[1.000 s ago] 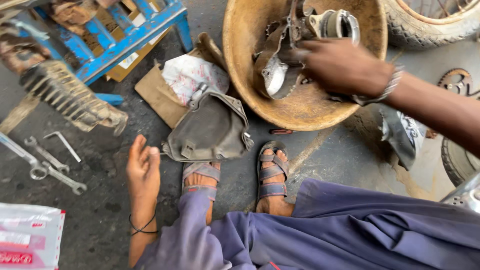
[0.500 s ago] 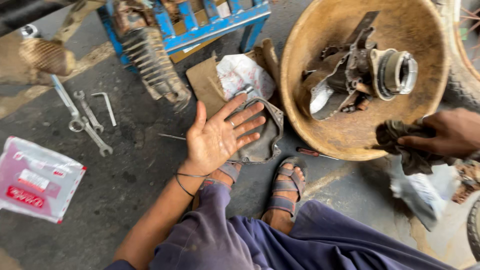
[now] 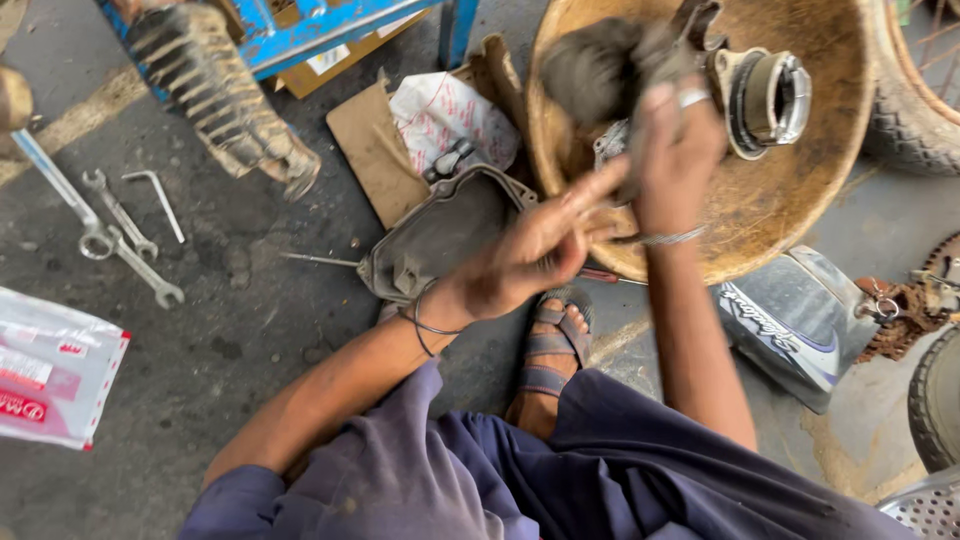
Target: The person removes a motorcycle engine cover using a screwdriver, cleans the cover with a cloth, and reattaches it to the engine. The person handles the cover, screwdriver, and cloth while working on the motorcycle.
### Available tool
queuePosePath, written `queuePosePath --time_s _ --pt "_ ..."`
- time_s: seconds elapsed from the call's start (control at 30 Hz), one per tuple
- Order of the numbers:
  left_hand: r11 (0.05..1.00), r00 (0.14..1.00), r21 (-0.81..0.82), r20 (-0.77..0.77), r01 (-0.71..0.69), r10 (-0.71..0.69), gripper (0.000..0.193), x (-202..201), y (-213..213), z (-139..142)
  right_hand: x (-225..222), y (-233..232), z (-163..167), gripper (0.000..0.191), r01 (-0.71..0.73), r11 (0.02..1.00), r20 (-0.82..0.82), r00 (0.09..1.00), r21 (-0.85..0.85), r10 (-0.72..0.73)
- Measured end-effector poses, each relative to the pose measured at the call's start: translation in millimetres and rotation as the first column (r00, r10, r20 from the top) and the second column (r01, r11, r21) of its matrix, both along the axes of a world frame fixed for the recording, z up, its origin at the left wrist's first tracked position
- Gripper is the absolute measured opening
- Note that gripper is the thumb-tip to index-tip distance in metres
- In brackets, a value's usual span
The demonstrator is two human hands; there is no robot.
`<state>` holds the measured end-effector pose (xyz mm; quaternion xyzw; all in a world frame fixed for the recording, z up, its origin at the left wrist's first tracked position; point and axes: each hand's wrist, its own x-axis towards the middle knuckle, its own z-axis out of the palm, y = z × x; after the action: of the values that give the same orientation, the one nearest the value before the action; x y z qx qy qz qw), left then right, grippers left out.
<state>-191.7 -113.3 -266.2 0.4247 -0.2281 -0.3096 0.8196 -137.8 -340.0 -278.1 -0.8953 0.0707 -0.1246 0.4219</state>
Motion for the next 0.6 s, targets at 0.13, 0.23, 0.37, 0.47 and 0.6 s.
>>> queuePosePath --time_s 0.13,0.23,0.37,0.47,0.6 --pt "0.989 0.986 0.003 0.073 -0.149 0.148 0.042 3 54 14 -4 -53 32 0.038 -0.008 0.993 0.231 0.973 0.115 -0.019" --pt "0.501 0.770 0.592 0.558 -0.631 0.310 0.039 -4 106 10 -31 -63 65 0.044 -0.161 0.956 0.155 0.980 0.246 0.125" --pt "0.318 0.799 0.735 0.570 -0.600 0.192 0.044 -19 140 -31 -64 -34 67 0.064 -0.416 0.848 -0.084 0.881 0.327 0.465" --pt "0.384 0.676 0.598 0.730 -0.703 0.101 0.050 -19 134 -62 -78 13 34 0.043 -0.528 0.822 -0.218 0.795 0.212 0.567" --pt "0.439 0.799 0.682 0.577 -0.585 0.169 0.036 -17 118 -66 -98 77 -25 0.047 -0.343 0.930 -0.191 0.930 -0.132 0.315"
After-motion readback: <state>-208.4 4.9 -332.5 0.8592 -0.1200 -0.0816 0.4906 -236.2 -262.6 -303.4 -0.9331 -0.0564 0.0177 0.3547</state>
